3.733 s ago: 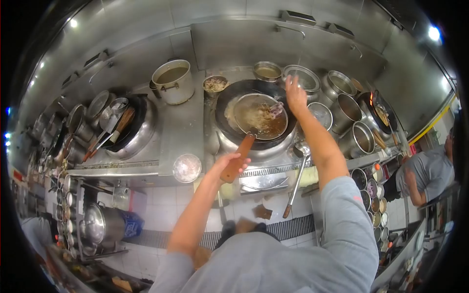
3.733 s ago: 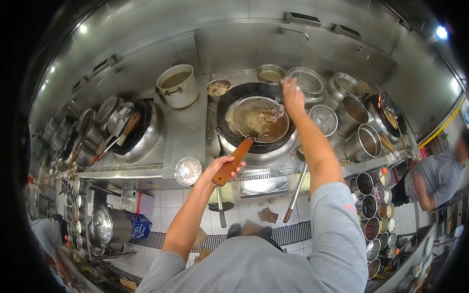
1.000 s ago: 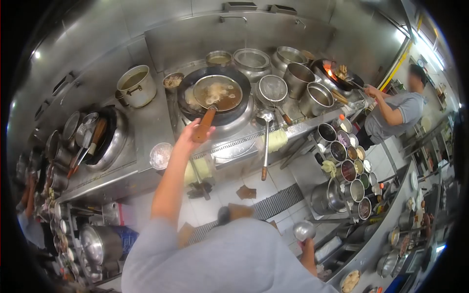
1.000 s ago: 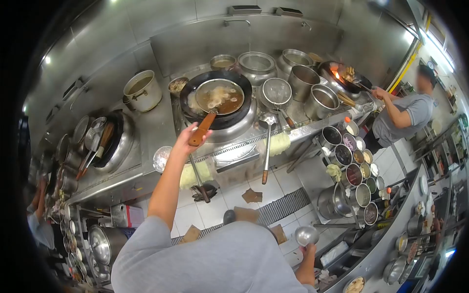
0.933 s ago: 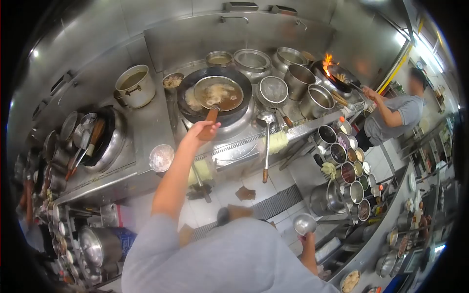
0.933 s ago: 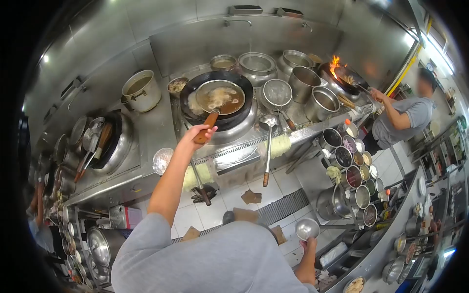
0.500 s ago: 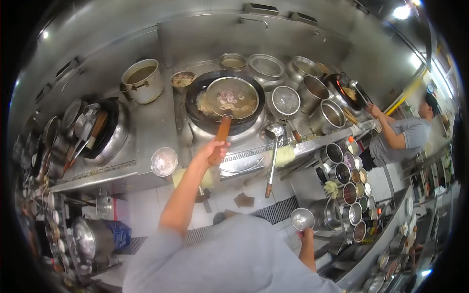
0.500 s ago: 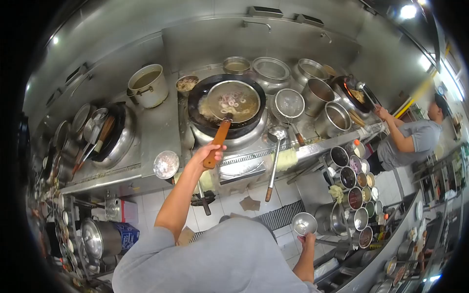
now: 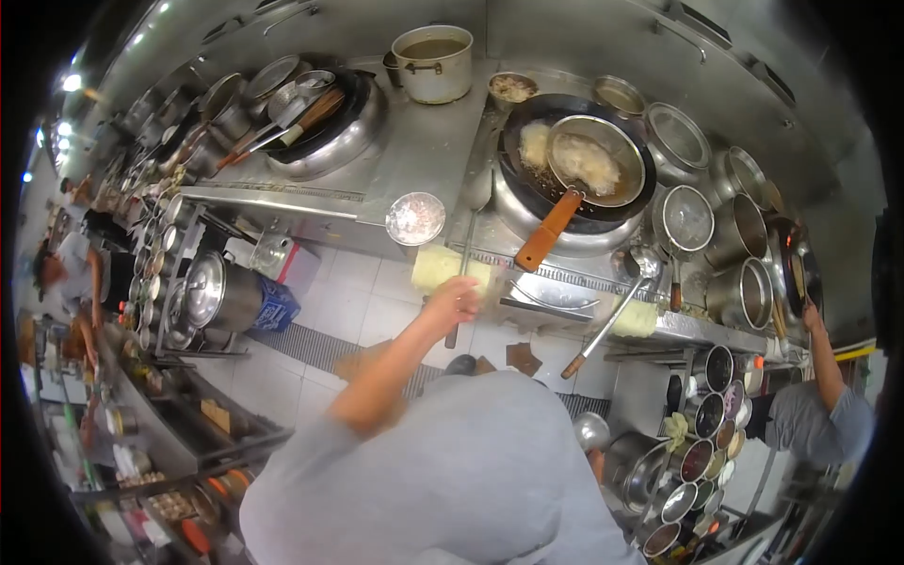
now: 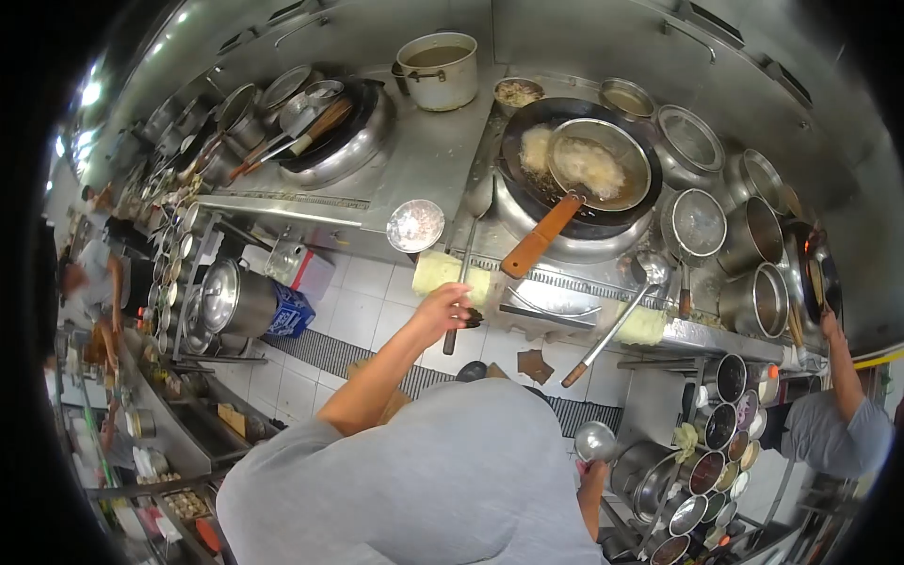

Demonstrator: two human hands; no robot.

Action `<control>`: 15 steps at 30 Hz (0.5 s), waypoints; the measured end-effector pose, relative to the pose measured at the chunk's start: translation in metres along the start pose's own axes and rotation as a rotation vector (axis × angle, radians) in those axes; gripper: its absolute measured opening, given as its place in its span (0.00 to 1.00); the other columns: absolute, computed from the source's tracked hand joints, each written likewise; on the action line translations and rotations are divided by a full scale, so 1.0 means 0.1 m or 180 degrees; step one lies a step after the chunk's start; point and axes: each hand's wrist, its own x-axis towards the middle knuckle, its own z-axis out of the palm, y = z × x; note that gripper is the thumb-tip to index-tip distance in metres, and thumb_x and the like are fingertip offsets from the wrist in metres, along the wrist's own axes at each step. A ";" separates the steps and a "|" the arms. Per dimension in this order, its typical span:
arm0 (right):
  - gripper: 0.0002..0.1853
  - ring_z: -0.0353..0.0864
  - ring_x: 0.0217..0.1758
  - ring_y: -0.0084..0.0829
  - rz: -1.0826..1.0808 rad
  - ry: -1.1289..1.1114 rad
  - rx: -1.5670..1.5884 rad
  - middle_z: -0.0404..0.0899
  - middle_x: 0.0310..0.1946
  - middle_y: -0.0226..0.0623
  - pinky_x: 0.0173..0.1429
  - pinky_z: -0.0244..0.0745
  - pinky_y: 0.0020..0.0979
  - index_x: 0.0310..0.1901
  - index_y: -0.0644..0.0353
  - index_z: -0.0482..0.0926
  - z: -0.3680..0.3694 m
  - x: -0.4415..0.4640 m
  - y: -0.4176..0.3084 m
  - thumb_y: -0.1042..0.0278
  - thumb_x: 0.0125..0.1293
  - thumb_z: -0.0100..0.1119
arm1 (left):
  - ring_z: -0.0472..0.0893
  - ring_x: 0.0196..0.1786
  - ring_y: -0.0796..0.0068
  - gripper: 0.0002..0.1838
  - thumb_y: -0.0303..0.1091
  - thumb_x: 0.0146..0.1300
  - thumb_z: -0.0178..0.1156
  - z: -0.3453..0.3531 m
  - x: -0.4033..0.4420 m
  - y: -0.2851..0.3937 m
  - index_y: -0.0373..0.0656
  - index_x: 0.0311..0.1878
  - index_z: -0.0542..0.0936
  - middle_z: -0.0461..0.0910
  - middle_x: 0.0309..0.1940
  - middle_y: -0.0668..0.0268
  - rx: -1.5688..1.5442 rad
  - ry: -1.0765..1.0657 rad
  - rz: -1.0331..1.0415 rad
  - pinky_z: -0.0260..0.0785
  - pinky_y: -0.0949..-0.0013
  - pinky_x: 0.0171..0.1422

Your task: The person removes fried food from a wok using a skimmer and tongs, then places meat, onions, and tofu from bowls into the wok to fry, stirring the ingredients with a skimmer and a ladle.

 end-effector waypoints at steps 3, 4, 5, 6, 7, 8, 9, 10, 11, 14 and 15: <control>0.12 0.77 0.28 0.39 -0.0860 -0.1303 -0.1105 0.72 0.29 0.46 0.38 0.85 0.43 0.40 0.70 0.73 -0.17 -0.22 0.02 0.78 0.56 0.42 | 0.76 0.35 0.67 0.21 0.46 0.66 0.56 -0.65 0.13 -0.23 0.44 0.56 0.70 0.74 0.39 0.62 -0.0496 0.1129 0.0219 0.74 0.63 0.36; 0.12 0.77 0.28 0.39 -0.0848 -0.1307 -0.1105 0.72 0.29 0.46 0.38 0.85 0.43 0.40 0.70 0.73 -0.13 -0.09 -0.01 0.78 0.56 0.42 | 0.76 0.35 0.67 0.21 0.46 0.66 0.56 -0.82 0.27 -0.23 0.44 0.56 0.70 0.74 0.39 0.62 -0.0489 0.1139 0.0218 0.74 0.63 0.36; 0.12 0.77 0.27 0.39 -0.0414 -0.0565 -0.0968 0.73 0.29 0.47 0.36 0.85 0.42 0.40 0.70 0.74 -0.07 0.17 -0.04 0.77 0.57 0.43 | 0.76 0.37 0.64 0.22 0.48 0.66 0.56 -0.95 0.45 -0.17 0.44 0.56 0.69 0.73 0.41 0.60 -0.0783 0.1507 0.0283 0.75 0.62 0.38; 0.12 0.77 0.26 0.38 0.0024 0.0191 -0.0780 0.73 0.28 0.48 0.34 0.85 0.41 0.40 0.70 0.74 -0.06 0.31 -0.04 0.75 0.58 0.44 | 0.76 0.39 0.62 0.24 0.50 0.65 0.57 -1.07 0.61 -0.13 0.43 0.56 0.68 0.72 0.43 0.58 -0.1051 0.1838 0.0338 0.76 0.60 0.40; 0.14 0.78 0.27 0.38 0.0055 0.0246 -0.0733 0.75 0.31 0.47 0.32 0.84 0.40 0.44 0.69 0.74 0.00 0.17 -0.19 0.74 0.58 0.45 | 0.76 0.39 0.62 0.24 0.50 0.65 0.57 -1.16 0.72 -0.09 0.43 0.56 0.68 0.72 0.43 0.58 -0.0977 0.1750 0.0307 0.76 0.60 0.40; 0.16 0.80 0.28 0.37 -0.0081 0.0103 -0.0777 0.76 0.33 0.47 0.30 0.84 0.39 0.48 0.68 0.73 0.12 0.01 -0.35 0.72 0.59 0.46 | 0.76 0.35 0.62 0.26 0.47 0.63 0.59 -1.24 0.85 -0.01 0.44 0.60 0.67 0.74 0.38 0.60 -0.1182 0.1625 0.0388 0.76 0.58 0.41; 0.18 0.81 0.29 0.37 -0.0260 -0.0018 -0.0812 0.78 0.35 0.46 0.27 0.84 0.37 0.52 0.67 0.73 0.22 -0.14 -0.50 0.71 0.60 0.48 | 0.76 0.32 0.62 0.30 0.43 0.60 0.61 -1.38 1.07 0.10 0.45 0.63 0.66 0.76 0.33 0.63 -0.1371 0.1459 0.0443 0.76 0.57 0.42; 0.21 0.83 0.30 0.37 -0.0411 -0.0074 -0.0790 0.79 0.37 0.45 0.25 0.83 0.36 0.56 0.66 0.72 0.35 -0.31 -0.62 0.70 0.61 0.49 | 0.76 0.45 0.58 0.30 0.53 0.63 0.59 -2.22 1.78 -0.21 0.39 0.58 0.68 0.70 0.47 0.55 0.0882 0.0776 0.1203 0.78 0.55 0.49; 0.21 0.84 0.32 0.35 -0.1091 -0.0461 -0.0837 0.81 0.40 0.45 0.26 0.84 0.35 0.57 0.65 0.72 0.47 -0.52 -0.73 0.70 0.62 0.49 | 0.77 0.46 0.58 0.31 0.52 0.62 0.61 -2.59 2.18 -0.30 0.37 0.59 0.70 0.74 0.48 0.55 0.2372 0.0934 0.2089 0.77 0.57 0.48; 0.25 0.85 0.38 0.39 -0.1413 -0.0241 -0.0478 0.80 0.43 0.49 0.29 0.86 0.35 0.60 0.67 0.68 0.68 -1.08 -0.94 0.78 0.58 0.48 | 0.81 0.48 0.56 0.25 0.46 0.59 0.65 -1.39 1.08 0.81 0.38 0.53 0.78 0.82 0.43 0.52 0.4873 0.1281 0.1460 0.73 0.55 0.51; 0.28 0.85 0.37 0.44 -0.1460 -0.0182 -0.0215 0.77 0.46 0.53 0.32 0.86 0.39 0.63 0.69 0.61 0.60 -1.07 -0.90 0.76 0.60 0.49 | 0.81 0.46 0.51 0.25 0.46 0.58 0.65 -2.14 1.56 0.64 0.39 0.53 0.79 0.82 0.43 0.51 0.4671 0.1073 0.1880 0.72 0.50 0.52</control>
